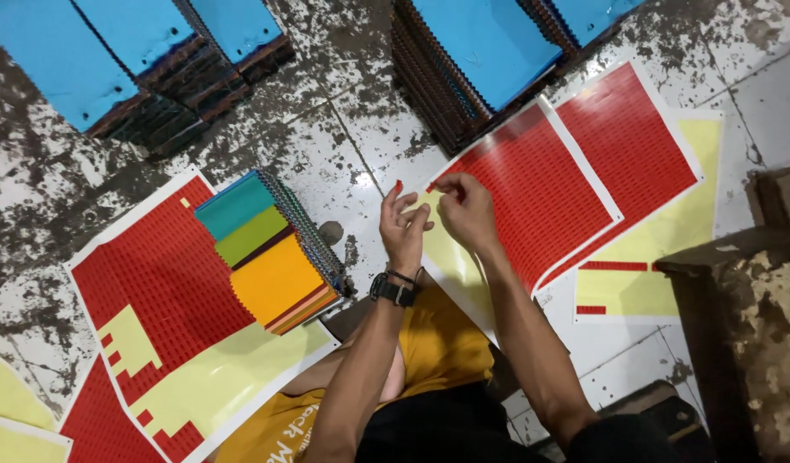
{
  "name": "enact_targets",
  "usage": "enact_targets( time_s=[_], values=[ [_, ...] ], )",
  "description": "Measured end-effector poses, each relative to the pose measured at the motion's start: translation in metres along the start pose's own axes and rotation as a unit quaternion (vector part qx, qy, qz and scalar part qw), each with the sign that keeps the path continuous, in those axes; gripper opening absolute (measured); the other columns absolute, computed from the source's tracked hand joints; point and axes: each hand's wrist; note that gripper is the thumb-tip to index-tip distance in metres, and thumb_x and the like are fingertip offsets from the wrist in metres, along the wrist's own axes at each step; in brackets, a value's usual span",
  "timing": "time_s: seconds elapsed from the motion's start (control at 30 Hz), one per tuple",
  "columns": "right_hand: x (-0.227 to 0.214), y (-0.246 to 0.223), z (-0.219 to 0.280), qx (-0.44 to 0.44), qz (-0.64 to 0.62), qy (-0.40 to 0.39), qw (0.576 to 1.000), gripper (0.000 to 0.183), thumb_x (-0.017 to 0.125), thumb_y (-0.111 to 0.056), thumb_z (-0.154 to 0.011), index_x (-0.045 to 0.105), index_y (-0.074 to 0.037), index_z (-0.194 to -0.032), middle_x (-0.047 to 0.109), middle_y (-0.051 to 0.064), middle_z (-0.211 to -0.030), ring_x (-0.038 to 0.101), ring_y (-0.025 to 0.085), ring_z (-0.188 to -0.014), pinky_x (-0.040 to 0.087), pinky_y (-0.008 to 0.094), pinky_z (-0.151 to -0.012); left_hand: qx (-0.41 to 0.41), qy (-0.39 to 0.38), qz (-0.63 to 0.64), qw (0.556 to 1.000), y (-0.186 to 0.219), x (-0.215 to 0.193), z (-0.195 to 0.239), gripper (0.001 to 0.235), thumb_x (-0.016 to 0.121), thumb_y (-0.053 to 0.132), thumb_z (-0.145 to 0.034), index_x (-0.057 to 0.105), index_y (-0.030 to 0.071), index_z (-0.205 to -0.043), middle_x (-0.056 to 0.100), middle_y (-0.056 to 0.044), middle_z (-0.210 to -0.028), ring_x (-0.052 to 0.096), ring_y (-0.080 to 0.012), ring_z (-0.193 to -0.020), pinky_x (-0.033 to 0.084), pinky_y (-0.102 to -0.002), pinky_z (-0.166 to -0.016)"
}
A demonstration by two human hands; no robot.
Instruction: The person sits on the floor and stacks small, colorful paper pieces by hand. They pick up individual pieces from a larger red sheet and place them onto a growing stack, organizing them by color.
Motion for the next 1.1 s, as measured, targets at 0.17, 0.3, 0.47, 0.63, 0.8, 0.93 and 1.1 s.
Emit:
enact_targets(
  time_s=[0.17,0.3,0.47,0.63,0.8,0.93,1.1],
  values=[
    [-0.003,0.016,0.003,-0.002,-0.025,-0.014,1.0,0.025,0.061,-0.002,-0.076,0.077,-0.006,-0.095,0.066,0.014,-0.096,0.065,0.023,-0.088,0.056,0.037,-0.08,-0.002,-0.03,-0.016,0.999,-0.008,-0.001,-0.008,0.064,0.078,0.004,-0.086,0.051,0.008,-0.144,0.069,-0.015,-0.108,0.067,-0.0145,-0.085,0.064,-0.026,-0.066],
    [0.005,0.016,0.001,-0.053,0.065,0.043,0.996,0.03,0.07,-0.007,-0.079,0.075,0.0,-0.108,0.063,0.016,-0.093,0.065,0.025,-0.084,0.055,0.037,-0.075,0.025,0.025,-0.052,0.998,-0.012,-0.001,-0.008,0.058,0.076,0.003,-0.088,0.054,0.007,-0.141,0.072,-0.016,-0.104,0.069,-0.0166,-0.084,0.062,-0.025,-0.066],
    [0.022,0.039,-0.007,-0.177,0.274,0.072,0.943,0.028,0.082,-0.026,-0.08,0.079,-0.007,-0.1,0.066,0.01,-0.087,0.067,0.031,-0.083,0.055,0.042,-0.076,0.05,0.054,-0.062,0.995,-0.022,-0.008,-0.003,0.062,0.075,0.0,-0.087,0.051,0.009,-0.143,0.072,-0.015,-0.107,0.068,-0.0156,-0.085,0.062,-0.026,-0.07],
    [0.027,0.06,-0.006,-0.278,0.338,0.154,0.886,0.013,0.083,-0.029,-0.083,0.08,-0.019,-0.091,0.068,0.002,-0.076,0.068,0.023,-0.071,0.055,0.034,-0.065,0.06,0.044,-0.064,0.995,-0.03,-0.014,-0.004,0.063,0.072,-0.008,-0.084,0.053,0.008,-0.142,0.071,-0.016,-0.111,0.07,-0.0175,-0.091,0.063,-0.03,-0.079],
    [0.018,0.011,0.015,-0.238,0.089,0.101,0.962,0.006,0.081,-0.015,-0.09,0.079,-0.011,-0.095,0.072,0.009,-0.098,0.07,0.03,-0.09,0.057,0.036,-0.074,0.076,0.0,0.024,0.997,0.009,-0.011,0.004,0.079,0.074,-0.006,-0.08,0.041,0.005,-0.151,0.062,-0.021,-0.128,0.066,-0.0239,-0.107,0.059,-0.037,-0.096],
    [0.008,0.021,0.02,-0.164,-0.029,0.019,0.986,0.009,0.074,-0.013,-0.094,0.08,-0.011,-0.099,0.074,0.011,-0.102,0.069,0.024,-0.091,0.055,0.032,-0.076,0.086,-0.043,0.066,0.993,0.024,-0.01,0.004,0.086,0.075,-0.007,-0.081,0.033,0.003,-0.155,0.056,-0.022,-0.134,0.067,-0.0253,-0.109,0.058,-0.038,-0.1],
    [0.012,0.004,0.024,-0.143,-0.034,0.016,0.989,0.011,0.075,-0.016,-0.097,0.08,-0.008,-0.103,0.073,0.015,-0.099,0.073,0.029,-0.09,0.06,0.036,-0.076,0.192,-0.034,0.064,0.979,0.022,-0.014,-0.006,0.084,0.078,-0.003,-0.082,0.036,0.006,-0.154,0.06,-0.016,-0.131,0.072,-0.0164,-0.09,0.062,-0.026,-0.086]
  ],
)
Point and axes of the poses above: each hand's wrist, its own z-axis away from the middle knuckle, its own x-axis out of the palm, y = z × x
